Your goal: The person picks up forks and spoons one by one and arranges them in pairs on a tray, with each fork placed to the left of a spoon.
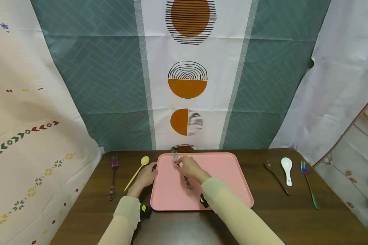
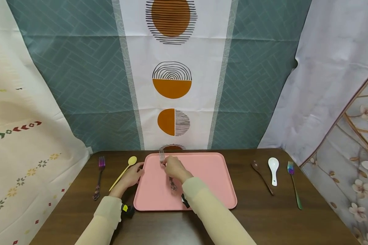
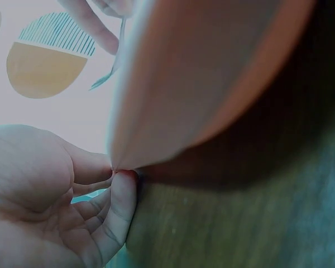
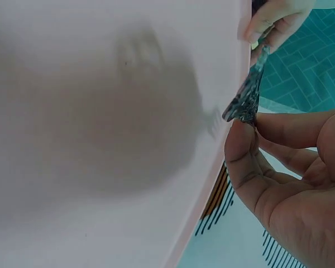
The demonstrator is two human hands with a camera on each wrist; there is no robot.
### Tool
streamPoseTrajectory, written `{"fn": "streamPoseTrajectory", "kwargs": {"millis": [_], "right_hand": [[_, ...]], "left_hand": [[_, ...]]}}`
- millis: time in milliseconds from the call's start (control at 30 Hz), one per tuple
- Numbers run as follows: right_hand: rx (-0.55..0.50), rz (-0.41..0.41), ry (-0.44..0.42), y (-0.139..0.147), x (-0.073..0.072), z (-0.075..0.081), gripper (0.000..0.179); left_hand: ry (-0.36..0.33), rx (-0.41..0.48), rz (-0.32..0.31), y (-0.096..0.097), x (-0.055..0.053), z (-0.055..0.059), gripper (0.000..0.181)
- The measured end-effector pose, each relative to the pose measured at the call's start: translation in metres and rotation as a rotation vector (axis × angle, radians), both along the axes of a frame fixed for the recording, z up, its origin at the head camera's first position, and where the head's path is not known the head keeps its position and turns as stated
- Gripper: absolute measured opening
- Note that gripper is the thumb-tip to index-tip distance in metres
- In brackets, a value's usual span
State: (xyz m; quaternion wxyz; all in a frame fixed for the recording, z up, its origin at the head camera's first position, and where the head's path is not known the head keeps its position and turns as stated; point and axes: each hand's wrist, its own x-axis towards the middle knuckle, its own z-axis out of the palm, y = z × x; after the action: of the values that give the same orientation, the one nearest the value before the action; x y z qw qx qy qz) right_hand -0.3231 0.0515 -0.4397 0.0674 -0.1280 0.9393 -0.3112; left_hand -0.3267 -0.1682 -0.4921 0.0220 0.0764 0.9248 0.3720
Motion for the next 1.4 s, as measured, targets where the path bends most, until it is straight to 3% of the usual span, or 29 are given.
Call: {"fn": "streamPoseTrajectory", "kwargs": {"millis": [400,833,1167,1400], "right_hand": [[0.04,-0.044,-0.006,-0.006,0.001,-0.003,0.03],[0.003,0.003,0.003,-0.023,0.005,-0.015,0.038],[0.028,0.016,-0.005,-0.039,0.006,-0.017,0.033],[0.043,0.041,0.055,-0.044,0.007,-0.013,0.02]], "left_hand": [[0.018,-0.009,-0.013,0.007,-0.004,-0.002,0.044],[0.018,-0.018,0.008,0.005,0.003,-0.005,0.043],[0.03,-0.019,0.027,0.002,0.005,-0.005,0.043],[0.036,-0.004,0.021,0.0,0.003,0.0,0.042]]}}
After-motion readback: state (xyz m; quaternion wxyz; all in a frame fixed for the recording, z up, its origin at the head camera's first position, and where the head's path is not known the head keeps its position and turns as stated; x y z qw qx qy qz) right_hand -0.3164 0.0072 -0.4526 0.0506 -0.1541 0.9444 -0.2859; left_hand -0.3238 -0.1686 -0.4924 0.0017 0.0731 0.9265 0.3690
